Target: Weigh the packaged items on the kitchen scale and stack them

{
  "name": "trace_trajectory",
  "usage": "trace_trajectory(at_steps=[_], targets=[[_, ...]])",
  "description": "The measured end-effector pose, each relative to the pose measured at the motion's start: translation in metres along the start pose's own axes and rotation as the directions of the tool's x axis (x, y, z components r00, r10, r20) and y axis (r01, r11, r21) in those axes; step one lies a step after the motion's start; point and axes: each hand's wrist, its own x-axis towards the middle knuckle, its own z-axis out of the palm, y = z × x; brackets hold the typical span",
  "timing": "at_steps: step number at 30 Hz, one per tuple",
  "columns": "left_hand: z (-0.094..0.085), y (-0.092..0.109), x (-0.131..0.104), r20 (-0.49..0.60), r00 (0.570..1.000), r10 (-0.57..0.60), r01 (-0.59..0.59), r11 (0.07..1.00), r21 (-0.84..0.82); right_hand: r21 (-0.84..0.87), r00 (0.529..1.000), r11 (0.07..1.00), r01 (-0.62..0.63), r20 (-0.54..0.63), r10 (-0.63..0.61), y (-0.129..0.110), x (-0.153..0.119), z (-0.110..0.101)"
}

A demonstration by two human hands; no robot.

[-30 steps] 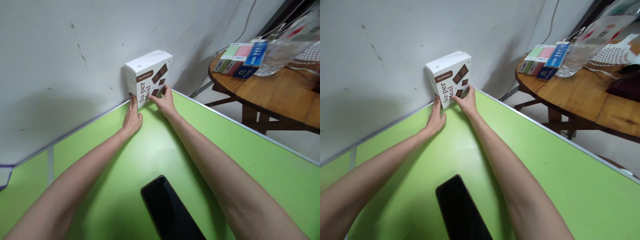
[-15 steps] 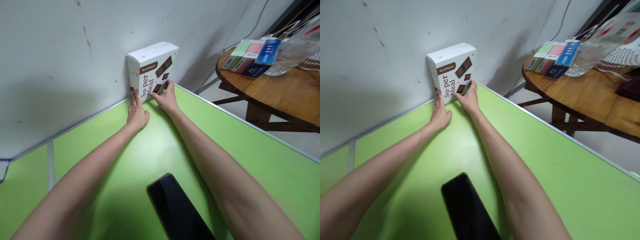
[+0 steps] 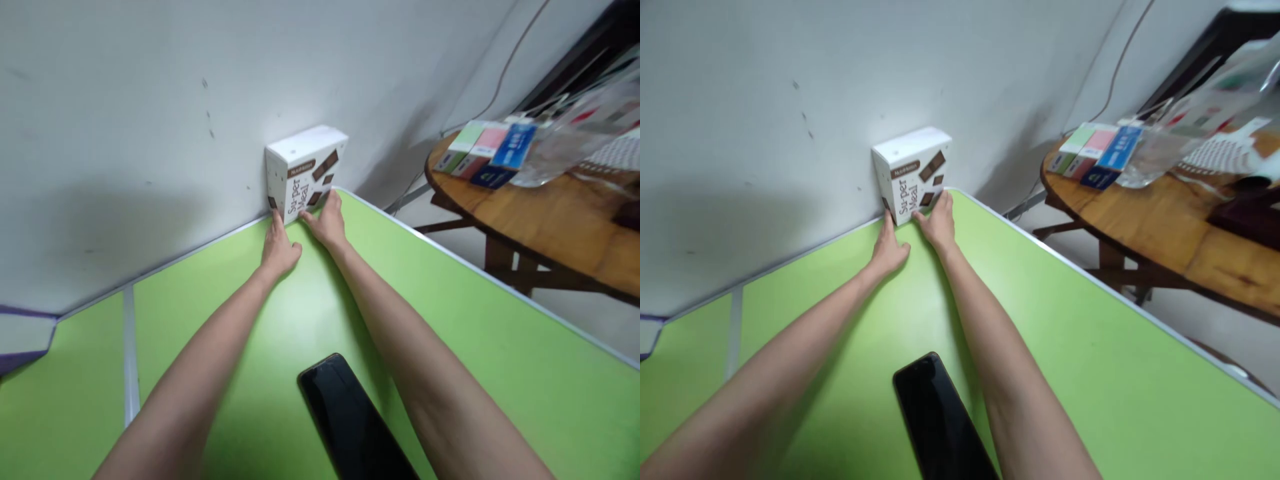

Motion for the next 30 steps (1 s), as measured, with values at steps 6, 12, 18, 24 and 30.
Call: trace_trajectory(at_steps=[6,12,18,24,30], targets=[[-0.052,-0.009,-0.067,0.238,0.971,-0.021,0.021,1.000,0.004,-0.050,0.964,0.996,0.077,0.259,-0.062,-0.039,-0.065,-0.016],[-0.150,-0.017,-0.203,0.362,0.931,-0.047,0.030,0.998,0.053,0.123,0.624,0.931,0.344,0.711,-0.325,-0.110,-0.182,-0.031],[-0.250,-0.027,-0.344,0.303,0.946,-0.116,0.095,0.992,0.082,0.229,0.199,0.954,0.191,0.943,-0.267,-0.219,-0.283,-0.023],[-0.295,-0.092,-0.463,0.091,0.947,-0.308,0.320,0.932,-0.169,0.322,-0.013,0.861,0.395,0.938,-0.345,-0.314,-0.365,0.041],[-0.320,-0.173,-0.482,-0.392,0.795,-0.462,0.322,0.870,-0.372,0.210,0.224,0.439,0.873,0.627,-0.746,-0.363,-0.373,0.151]])
